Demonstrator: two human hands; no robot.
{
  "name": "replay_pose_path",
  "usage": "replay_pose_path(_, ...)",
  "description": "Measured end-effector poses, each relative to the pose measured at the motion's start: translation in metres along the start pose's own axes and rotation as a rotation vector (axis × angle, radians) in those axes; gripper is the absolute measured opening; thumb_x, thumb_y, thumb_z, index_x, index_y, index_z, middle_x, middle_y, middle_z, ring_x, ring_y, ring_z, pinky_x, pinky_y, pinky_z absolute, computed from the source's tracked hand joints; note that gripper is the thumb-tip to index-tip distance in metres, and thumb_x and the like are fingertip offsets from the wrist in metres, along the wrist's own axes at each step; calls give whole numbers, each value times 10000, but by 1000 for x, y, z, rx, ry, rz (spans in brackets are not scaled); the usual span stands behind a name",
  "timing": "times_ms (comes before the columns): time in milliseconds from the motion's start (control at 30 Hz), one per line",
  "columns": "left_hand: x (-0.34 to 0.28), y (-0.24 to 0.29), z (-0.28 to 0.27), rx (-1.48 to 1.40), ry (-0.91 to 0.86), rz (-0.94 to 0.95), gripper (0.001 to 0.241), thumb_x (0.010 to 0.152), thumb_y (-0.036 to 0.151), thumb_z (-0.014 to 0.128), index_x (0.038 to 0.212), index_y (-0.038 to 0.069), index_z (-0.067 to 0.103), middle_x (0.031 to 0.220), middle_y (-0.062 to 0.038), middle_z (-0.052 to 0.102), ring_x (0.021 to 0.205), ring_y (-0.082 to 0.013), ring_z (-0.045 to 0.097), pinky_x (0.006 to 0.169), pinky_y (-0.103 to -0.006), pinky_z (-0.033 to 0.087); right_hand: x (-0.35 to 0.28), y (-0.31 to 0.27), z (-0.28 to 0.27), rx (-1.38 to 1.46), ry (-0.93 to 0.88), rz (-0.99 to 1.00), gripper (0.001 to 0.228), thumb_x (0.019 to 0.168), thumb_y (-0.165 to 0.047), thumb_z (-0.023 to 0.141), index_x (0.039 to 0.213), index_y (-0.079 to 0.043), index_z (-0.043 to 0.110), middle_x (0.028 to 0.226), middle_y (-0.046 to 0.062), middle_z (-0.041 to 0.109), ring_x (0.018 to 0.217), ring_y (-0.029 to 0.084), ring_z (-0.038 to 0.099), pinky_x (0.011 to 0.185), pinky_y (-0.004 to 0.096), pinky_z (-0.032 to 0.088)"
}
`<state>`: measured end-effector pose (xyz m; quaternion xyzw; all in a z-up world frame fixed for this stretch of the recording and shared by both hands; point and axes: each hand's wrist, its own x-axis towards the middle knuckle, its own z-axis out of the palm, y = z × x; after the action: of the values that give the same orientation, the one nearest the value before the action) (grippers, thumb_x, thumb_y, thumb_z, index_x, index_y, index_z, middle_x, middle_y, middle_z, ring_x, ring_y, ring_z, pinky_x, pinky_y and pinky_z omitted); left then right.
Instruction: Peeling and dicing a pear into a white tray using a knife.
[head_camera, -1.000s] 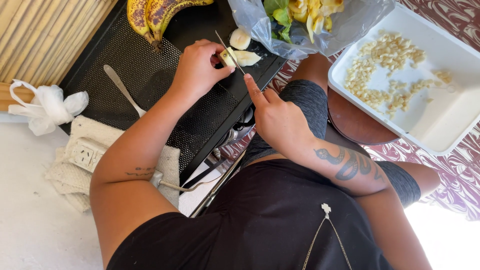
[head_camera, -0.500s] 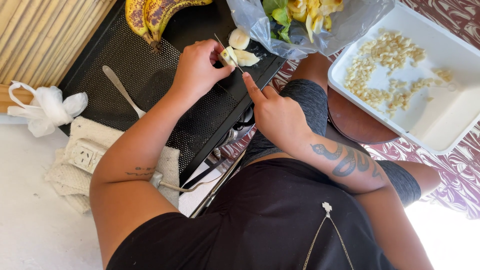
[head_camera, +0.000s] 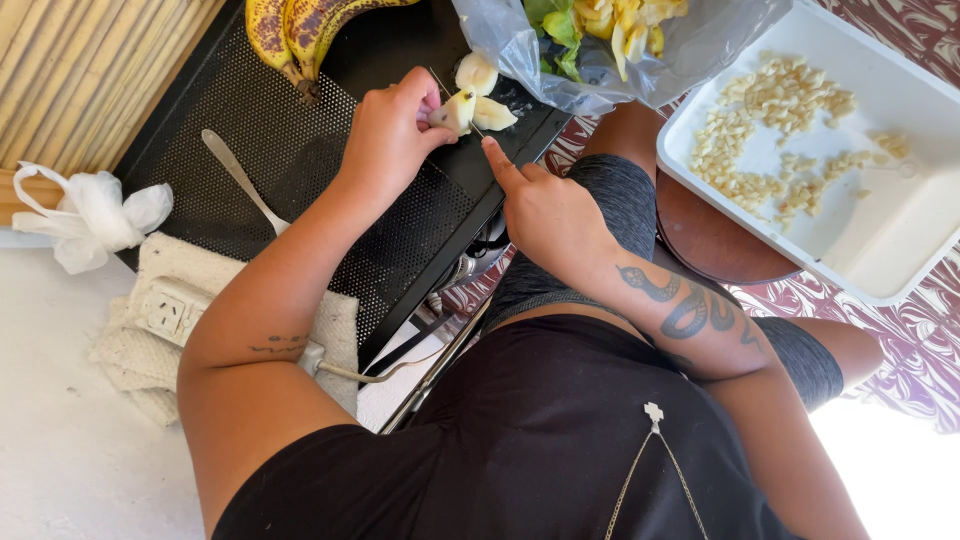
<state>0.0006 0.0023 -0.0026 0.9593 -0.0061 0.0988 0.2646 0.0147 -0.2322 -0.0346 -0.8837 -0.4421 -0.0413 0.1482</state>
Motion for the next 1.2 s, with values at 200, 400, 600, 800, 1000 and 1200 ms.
replay_pose_path(200,0,-8,3,115,-30,53,498,741,169,959,910,110,495,781,-76,706,718,-262,701,564,-401,478,7,-2,1,113,-178,44,669,917,-31,499,1574,-86,386,703,55,553,470,239,497,375,402,405)
replay_pose_path(400,2,15,-21,168,-145,184,591,733,47,886,1287,75,680,1219,-107,533,955,-315,635,756,-467,556,2,-2,12,-129,-62,-19,725,854,-46,574,1560,-132,436,752,25,605,464,202,568,346,347,419)
replay_pose_path(600,0,-3,-16,110,-185,118,264,801,20,803,953,185,665,966,-25,618,781,-234,637,630,-423,500,16,4,-28,110,-305,83,715,879,-20,467,1582,-122,391,696,77,586,480,352,553,368,488,404)
replay_pose_path(800,-1,2,-14,145,-76,-44,307,817,216,912,777,121,622,748,-11,716,659,-186,669,563,-369,490,-5,-1,-38,253,-144,102,623,972,-57,476,1583,-69,351,753,112,534,490,394,495,419,529,380)
replay_pose_path(1000,-4,4,-5,97,-6,-72,317,807,146,874,775,96,563,720,-23,711,668,-218,689,594,-389,496,-11,-14,-41,242,-117,119,677,932,-47,503,1587,-104,342,808,96,535,489,405,510,427,542,427)
replay_pose_path(1200,-4,2,-1,90,-25,-132,301,809,145,874,799,72,582,762,-47,726,673,-246,693,592,-390,491,-15,-16,-33,92,-13,25,685,898,-18,536,1567,-87,408,755,41,486,393,273,394,339,425,372)
